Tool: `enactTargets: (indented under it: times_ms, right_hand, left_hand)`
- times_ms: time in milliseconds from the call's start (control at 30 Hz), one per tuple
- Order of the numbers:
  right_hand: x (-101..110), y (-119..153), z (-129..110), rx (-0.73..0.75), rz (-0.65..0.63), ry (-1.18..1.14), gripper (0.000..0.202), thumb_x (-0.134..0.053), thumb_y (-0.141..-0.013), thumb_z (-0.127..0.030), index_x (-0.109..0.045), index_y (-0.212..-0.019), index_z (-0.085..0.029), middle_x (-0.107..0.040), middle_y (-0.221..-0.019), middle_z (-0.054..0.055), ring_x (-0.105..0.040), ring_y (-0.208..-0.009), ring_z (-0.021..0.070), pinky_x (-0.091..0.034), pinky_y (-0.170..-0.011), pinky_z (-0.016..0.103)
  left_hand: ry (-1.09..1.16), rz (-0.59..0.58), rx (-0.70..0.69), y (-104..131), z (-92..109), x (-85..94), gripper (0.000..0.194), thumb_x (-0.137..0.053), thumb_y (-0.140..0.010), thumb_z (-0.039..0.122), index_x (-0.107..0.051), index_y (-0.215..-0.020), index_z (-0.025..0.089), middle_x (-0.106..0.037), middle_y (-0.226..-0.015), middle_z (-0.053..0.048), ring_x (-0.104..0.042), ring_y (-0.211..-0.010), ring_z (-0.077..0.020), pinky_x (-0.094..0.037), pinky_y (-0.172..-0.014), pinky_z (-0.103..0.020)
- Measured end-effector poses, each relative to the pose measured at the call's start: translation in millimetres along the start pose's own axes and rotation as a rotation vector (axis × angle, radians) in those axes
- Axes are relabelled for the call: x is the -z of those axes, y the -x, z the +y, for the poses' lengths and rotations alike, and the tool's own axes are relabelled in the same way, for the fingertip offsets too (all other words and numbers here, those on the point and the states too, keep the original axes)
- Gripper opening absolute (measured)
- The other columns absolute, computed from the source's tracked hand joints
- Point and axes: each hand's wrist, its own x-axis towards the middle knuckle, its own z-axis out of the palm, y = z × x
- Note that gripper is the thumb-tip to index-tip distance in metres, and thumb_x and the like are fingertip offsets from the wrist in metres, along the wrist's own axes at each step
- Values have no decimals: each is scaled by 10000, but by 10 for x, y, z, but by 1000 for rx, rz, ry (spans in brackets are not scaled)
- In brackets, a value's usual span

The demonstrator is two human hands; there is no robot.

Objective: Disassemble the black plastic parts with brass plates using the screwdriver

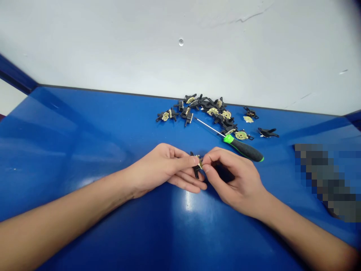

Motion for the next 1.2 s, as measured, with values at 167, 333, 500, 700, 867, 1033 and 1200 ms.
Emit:
enactTargets:
  times_ms: [167, 333, 500, 700, 867, 1033, 1200]
  right_hand:
    - [-25, -6, -43, -69, 30, 11, 109, -565, -951, -131, -618, -885, -200, -652, -735, -24, -572, -622, 89, -470, -584, 228]
    - [-57, 16, -38, -14, 57, 94, 98, -580, -936, -111, -598, -881, -191, -624, -766, -11, -569, -665, 96, -476, -621, 239]
    - [-19, 30, 27, 175, 16, 134, 129, -601, -942, -69, -611, -1021, -170, -661, -883, 28, -616, -768, 116, -517, -688, 249]
    - [164, 13, 46, 379, -173, 298, 121, -584, -963, -65, -632, -1064, -113, -690, -942, 96, -645, -857, 179, -563, -747, 308]
    - [197, 9, -3, 515, -251, 576, 119, -549, -967, -63, -667, -959, -83, -686, -872, 127, -627, -805, 234, -547, -675, 368]
    - [140, -3, -30, 547, -269, 705, 182, -524, -964, -82, -655, -842, -118, -616, -762, 82, -553, -691, 220, -491, -606, 370]
    - [101, -19, -78, 541, -279, 744, 274, -463, -984, -108, -610, -759, -161, -571, -706, 53, -498, -615, 199, -441, -561, 356]
  left_hand:
    - [10, -2, -4, -16, -8, 4, 296, -784, -869, 388, -762, -808, 100, -797, -791, -108, -815, -819, -249, -658, -725, -279]
    - [17, 1, 7, -39, -17, 17, 323, -848, -799, 404, -750, -806, 97, -802, -776, -104, -816, -815, -256, -666, -725, -281]
    - [-17, 44, -13, -21, -23, -12, 322, -870, -768, 378, -730, -793, 89, -804, -772, -124, -817, -796, -268, -673, -709, -288]
    - [-100, 77, -30, -35, -68, -48, 436, -891, -705, 479, -703, -796, 97, -795, -773, -114, -814, -763, -270, -683, -663, -299]
    - [-131, 95, -41, -37, -114, -61, 321, -866, -764, 363, -679, -813, 106, -795, -728, -104, -815, -786, -268, -681, -632, -276]
    - [-123, 91, -59, -11, -108, -97, 128, -697, -907, 188, -659, -809, 116, -777, -669, -58, -807, -732, -207, -677, -631, -252]
    - [-106, 72, -92, -6, -129, -125, 87, -681, -882, 130, -659, -799, 124, -785, -694, -45, -790, -686, -176, -679, -638, -258]
